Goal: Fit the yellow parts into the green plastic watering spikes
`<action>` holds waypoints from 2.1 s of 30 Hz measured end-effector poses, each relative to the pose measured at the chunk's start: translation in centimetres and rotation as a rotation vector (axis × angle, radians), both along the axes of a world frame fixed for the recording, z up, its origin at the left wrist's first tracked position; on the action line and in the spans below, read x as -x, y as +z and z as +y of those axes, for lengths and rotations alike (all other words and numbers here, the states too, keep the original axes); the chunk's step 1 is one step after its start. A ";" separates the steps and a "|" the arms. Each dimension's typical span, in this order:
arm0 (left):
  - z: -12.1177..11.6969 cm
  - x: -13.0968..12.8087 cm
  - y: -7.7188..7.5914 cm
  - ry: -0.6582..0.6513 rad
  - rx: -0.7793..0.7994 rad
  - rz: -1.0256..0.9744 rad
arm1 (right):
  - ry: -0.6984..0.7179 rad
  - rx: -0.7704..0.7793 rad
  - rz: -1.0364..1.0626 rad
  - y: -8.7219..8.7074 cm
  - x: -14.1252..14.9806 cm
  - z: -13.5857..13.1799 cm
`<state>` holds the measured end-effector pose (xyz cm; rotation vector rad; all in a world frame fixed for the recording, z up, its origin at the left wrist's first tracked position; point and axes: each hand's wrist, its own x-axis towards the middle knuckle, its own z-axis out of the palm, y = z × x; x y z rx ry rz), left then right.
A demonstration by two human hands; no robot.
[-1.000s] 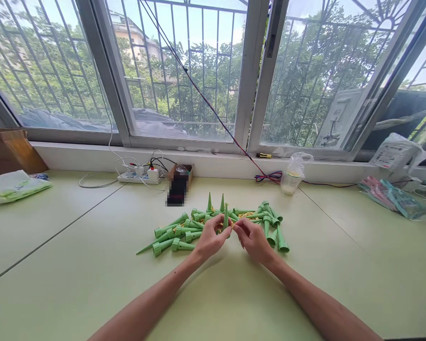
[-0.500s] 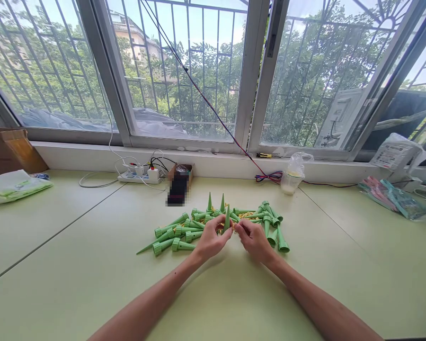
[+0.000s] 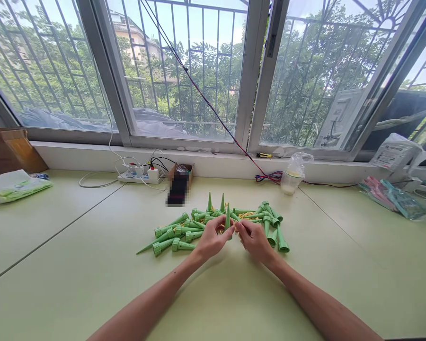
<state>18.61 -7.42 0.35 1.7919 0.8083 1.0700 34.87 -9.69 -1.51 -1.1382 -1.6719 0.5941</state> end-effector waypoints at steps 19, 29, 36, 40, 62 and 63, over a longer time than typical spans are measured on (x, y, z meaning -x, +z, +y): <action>-0.2 -0.1 0.6 -0.012 0.099 -0.117 | 0.053 0.013 0.030 0.1 0.0 -0.3; -0.2 -0.1 0.3 -0.052 0.090 -0.109 | 0.003 -0.028 -0.038 0.3 -0.1 -0.1; -0.1 0.0 0.2 -0.067 0.069 -0.086 | -0.006 -0.065 -0.080 0.4 -0.2 -0.2; -0.1 0.0 0.1 -0.066 0.070 -0.077 | -0.005 -0.063 -0.085 0.3 -0.2 -0.1; -0.3 -0.1 0.5 -0.014 0.050 -0.071 | 0.032 -0.004 -0.004 0.2 -0.2 -0.2; -0.3 -0.2 0.5 -0.014 0.052 -0.071 | 0.030 -0.007 -0.009 0.2 -0.2 -0.2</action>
